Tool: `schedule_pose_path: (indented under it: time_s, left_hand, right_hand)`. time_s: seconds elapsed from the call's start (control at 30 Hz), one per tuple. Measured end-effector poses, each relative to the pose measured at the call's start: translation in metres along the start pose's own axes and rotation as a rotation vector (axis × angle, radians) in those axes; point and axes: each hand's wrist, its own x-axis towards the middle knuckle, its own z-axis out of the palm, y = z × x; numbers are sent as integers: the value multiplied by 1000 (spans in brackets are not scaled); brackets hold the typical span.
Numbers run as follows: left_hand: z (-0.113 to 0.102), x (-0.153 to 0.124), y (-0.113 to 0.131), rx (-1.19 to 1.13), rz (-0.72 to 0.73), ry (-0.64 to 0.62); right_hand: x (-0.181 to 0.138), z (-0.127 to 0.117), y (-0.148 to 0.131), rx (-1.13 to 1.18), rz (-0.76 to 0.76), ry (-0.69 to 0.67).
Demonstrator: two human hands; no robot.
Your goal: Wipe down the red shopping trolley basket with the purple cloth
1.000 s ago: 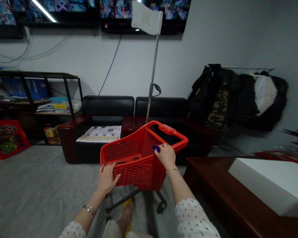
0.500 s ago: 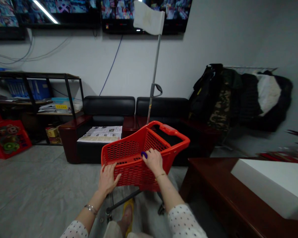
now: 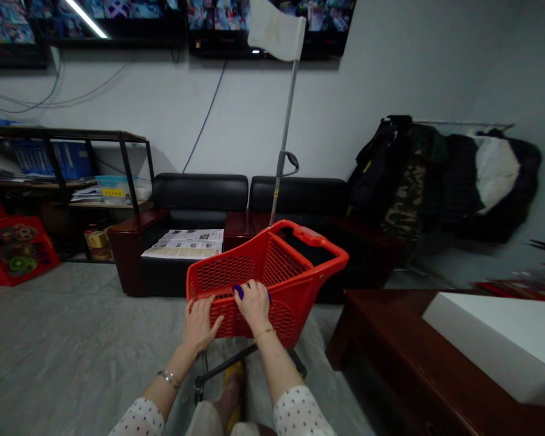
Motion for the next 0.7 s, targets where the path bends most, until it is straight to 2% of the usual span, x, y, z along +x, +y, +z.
schedule_pose_path:
  time_s: [0.03,0.1,0.23,0.3,0.33,0.4,0.57,0.63,0.7]
  left_hand:
    - [-2,0,-2,0,9,-6]
    - [-5,0,-4,1,14,-13]
    - [-5,-1,0,-12,13,-5]
    - [-3,-1,4,-20,7,5]
    - [-1,-1,6,-21,0,11]
    - [1,0,10,-19,-12,19]
    - [2,0,7,-22,-6,14]
    - [0,0,2,-21,2,9]
    - [-4,-1,-3,-15,12,6]
  right_hand:
    - [2,-4,9,-3,-32,-29]
    - [11,-16,45,-53,-59,-69]
    - [33,-42,132,-217,77,-24]
    - [39,-46,149,-263,145,6]
    - [39,-45,146,-278,165,16]
    - [33,-37,121,-281,158,26]
    - [5,-13,22,-104,24,18]
    - [0,-11,7,-36,-33,-13]
    - [3,-14,17,-10,-103,-62]
